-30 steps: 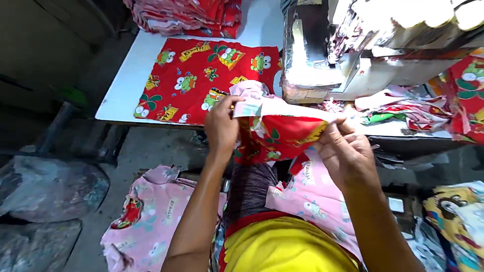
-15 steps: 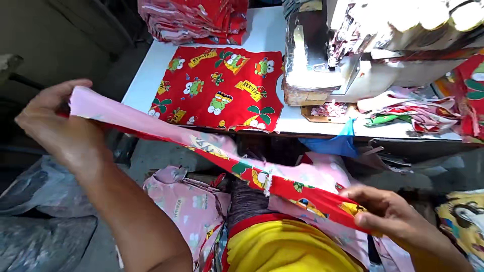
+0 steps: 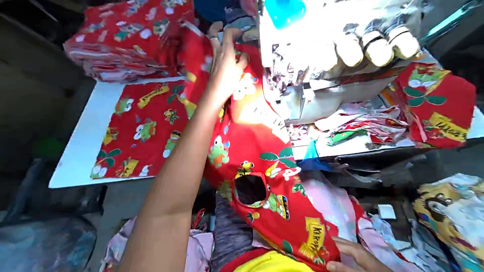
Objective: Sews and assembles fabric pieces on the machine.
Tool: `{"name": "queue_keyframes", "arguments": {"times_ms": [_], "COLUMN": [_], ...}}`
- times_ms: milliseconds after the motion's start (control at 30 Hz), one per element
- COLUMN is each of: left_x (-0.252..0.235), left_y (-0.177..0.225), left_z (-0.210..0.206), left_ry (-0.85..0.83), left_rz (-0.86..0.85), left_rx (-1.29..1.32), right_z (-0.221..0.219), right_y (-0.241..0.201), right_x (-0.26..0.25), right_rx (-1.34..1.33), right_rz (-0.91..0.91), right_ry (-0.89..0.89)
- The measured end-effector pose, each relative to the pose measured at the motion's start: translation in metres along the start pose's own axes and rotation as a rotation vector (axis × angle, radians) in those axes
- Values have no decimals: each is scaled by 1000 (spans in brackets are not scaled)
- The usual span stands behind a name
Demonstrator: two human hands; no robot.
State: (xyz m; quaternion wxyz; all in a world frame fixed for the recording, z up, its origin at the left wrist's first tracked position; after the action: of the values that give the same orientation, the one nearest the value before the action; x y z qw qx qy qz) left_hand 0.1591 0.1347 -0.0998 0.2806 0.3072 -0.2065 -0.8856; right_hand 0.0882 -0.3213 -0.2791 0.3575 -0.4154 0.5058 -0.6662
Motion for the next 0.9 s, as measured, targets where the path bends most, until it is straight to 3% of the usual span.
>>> {"name": "queue_keyframes", "arguments": {"times_ms": [67, 200, 333, 433, 567, 667, 767, 900], "left_x": [33, 99, 74, 37, 18, 24, 52, 108], "left_y": [14, 27, 11, 7, 11, 14, 24, 41], "left_z": [10, 11, 2, -9, -17, -4, 21, 34], "left_ry": [121, -159, -310, -318, -289, -85, 97, 50], "left_rz": [-81, -146, -166, -147, -165, -194, -322, -390], "left_rx": [39, -52, -206, -259, -338, -255, -132, -50], "right_z": [-3, 1, 6, 15, 27, 38, 59, 107], "right_y": [8, 23, 33, 33, 38, 41, 29, -11], "right_x": [-1, -4, -10, -14, -9, -1, -2, -9], "right_rx": [42, 54, 155, 341, 580, 658, 705, 745], "right_rz": [-76, -201, -253, -270, -219, -125, 3, 125], "right_ry": [-15, -32, -25, 136, 421, 516, 586, 766]}}
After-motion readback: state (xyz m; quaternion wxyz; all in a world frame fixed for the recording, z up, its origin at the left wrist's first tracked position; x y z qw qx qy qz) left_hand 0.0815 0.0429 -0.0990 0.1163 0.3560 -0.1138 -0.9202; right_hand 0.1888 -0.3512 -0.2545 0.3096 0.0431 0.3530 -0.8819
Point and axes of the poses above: each hand's wrist, its own x-axis away from the middle knuckle, its own z-axis out of the back of the hand, y = z × x, the point moved 6 cm from there along -x, towards the middle knuckle, and after that the axes turned 11 degrees about y, right-handed, at the moved point
